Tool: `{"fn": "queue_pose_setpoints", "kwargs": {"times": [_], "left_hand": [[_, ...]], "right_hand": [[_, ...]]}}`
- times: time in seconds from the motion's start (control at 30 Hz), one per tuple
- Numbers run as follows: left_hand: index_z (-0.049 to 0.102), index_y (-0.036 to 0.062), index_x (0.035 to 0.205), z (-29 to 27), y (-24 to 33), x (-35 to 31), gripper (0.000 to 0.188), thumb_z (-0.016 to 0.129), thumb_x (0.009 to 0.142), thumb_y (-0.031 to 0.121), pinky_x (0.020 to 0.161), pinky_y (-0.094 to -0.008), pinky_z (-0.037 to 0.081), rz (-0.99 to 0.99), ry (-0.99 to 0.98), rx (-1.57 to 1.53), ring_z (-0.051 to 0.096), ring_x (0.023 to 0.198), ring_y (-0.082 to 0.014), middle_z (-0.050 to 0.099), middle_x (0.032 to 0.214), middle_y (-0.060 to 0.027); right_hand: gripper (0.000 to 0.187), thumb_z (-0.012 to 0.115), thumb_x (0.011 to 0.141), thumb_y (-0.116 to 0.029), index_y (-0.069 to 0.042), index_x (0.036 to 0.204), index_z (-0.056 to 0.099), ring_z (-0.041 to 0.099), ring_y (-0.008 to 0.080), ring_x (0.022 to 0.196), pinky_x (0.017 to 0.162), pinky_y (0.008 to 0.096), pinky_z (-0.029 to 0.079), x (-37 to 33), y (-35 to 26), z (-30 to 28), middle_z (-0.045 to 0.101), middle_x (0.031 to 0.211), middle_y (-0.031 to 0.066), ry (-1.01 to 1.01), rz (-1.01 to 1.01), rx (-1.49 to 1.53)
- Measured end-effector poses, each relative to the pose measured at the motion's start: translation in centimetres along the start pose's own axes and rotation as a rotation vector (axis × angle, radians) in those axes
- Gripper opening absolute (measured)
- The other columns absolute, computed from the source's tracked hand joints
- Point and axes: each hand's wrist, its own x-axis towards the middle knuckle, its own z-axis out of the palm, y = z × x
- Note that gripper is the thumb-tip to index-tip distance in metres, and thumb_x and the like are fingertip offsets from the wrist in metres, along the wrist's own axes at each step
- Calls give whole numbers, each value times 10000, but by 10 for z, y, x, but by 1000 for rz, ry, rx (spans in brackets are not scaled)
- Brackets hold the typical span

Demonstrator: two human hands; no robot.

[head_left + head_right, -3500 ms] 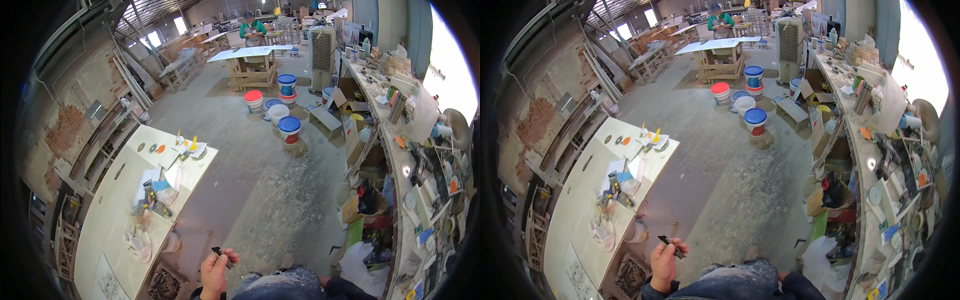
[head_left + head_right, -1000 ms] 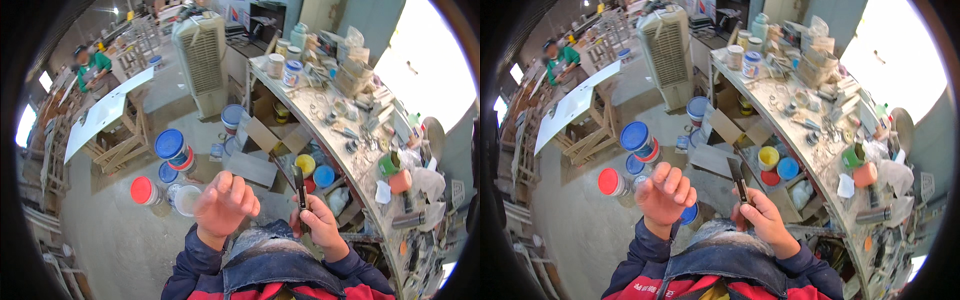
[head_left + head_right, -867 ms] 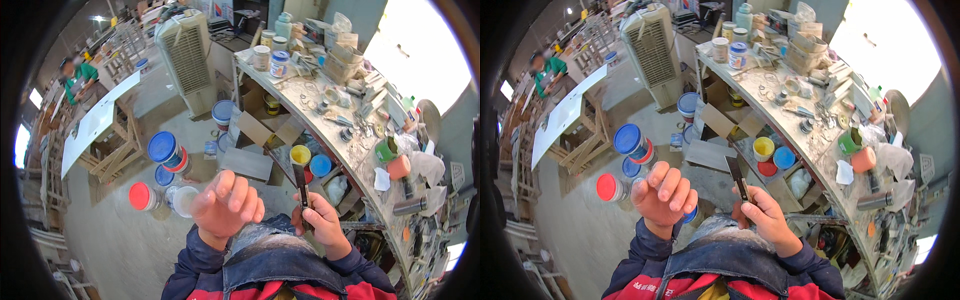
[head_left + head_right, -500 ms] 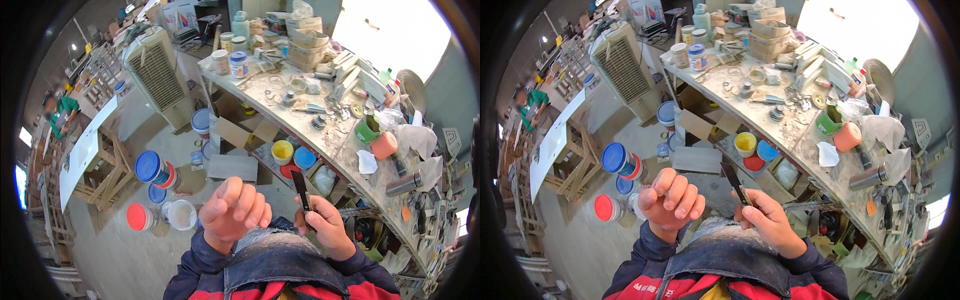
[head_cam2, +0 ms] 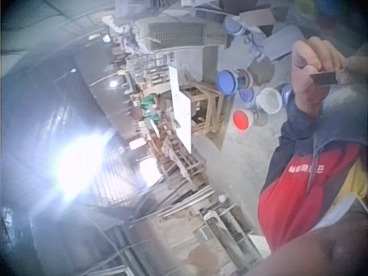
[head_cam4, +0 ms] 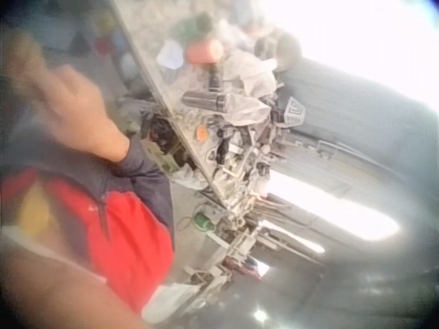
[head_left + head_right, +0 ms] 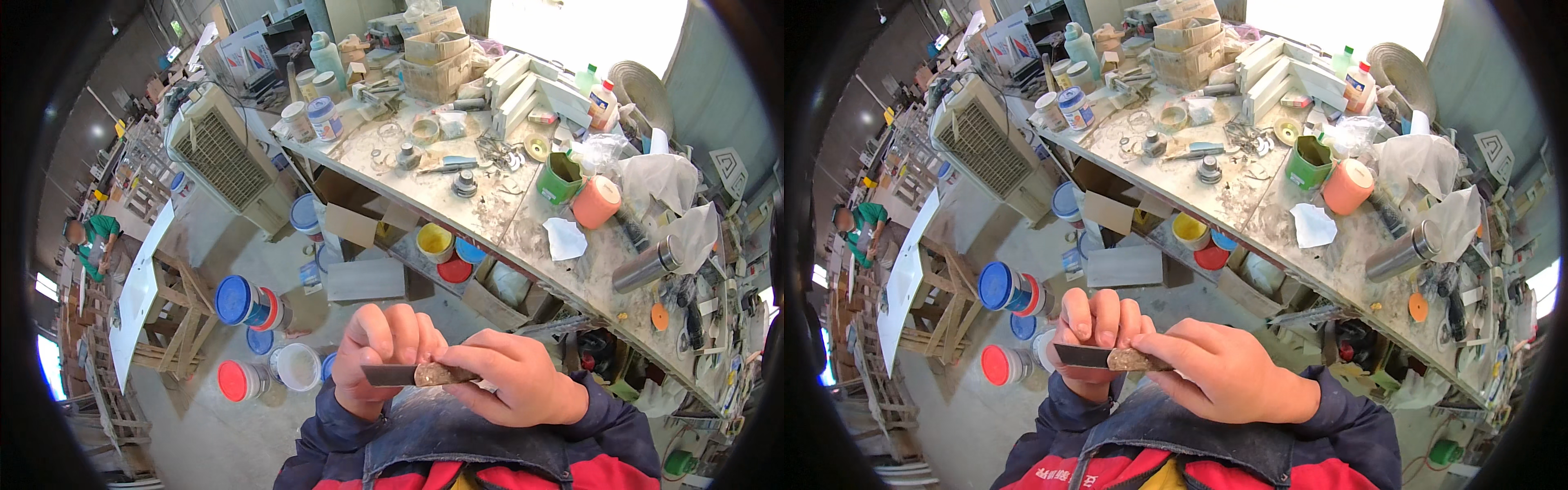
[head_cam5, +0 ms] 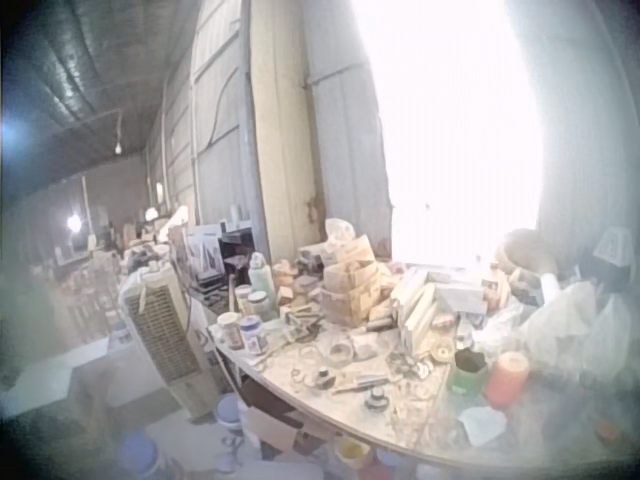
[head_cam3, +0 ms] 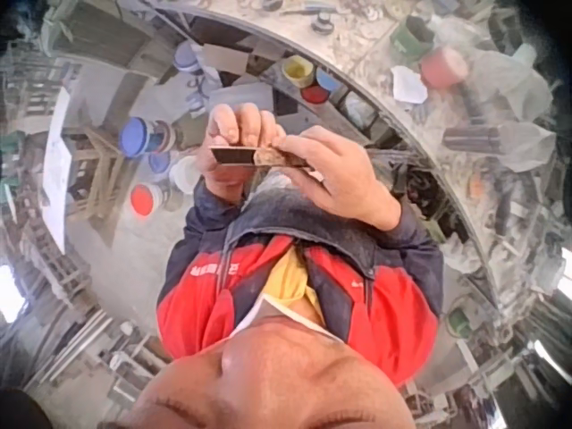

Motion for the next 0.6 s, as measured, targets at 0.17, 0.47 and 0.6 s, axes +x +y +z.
{"fn": "queue_pose_setpoints", "kwargs": {"times": [0.17, 0.47, 0.6], "left_hand": [[601, 114, 919, -2, -8, -2, 187, 673, 988, 273, 907, -468, 484, 11, -2, 95, 594, 960, -291, 610, 924, -98], [630, 105, 956, -6, -5, 0, 91, 644, 997, 185, 884, -472, 502, 36, -33, 168, 601, 936, -293, 619, 928, -104], [608, 132, 966, -11, -1, 2, 112, 656, 994, 229, 809, -474, 496, 32, -45, 252, 591, 883, -279, 606, 910, -78]], "right_hand": [[516, 785, 774, -76, -68, 1272, 647, 651, 249, 724, 624, 343, 539, -1, 4, -2, 619, 880, 70, 40, -51, -47], [510, 784, 758, -80, -72, 1253, 665, 639, 234, 689, 604, 337, 531, 4, 7, -1, 606, 851, 49, 56, -95, -99], [528, 784, 745, -77, -75, 1258, 662, 630, 228, 677, 596, 333, 528, 8, 9, 0, 596, 847, 45, 56, -114, -113]]}}
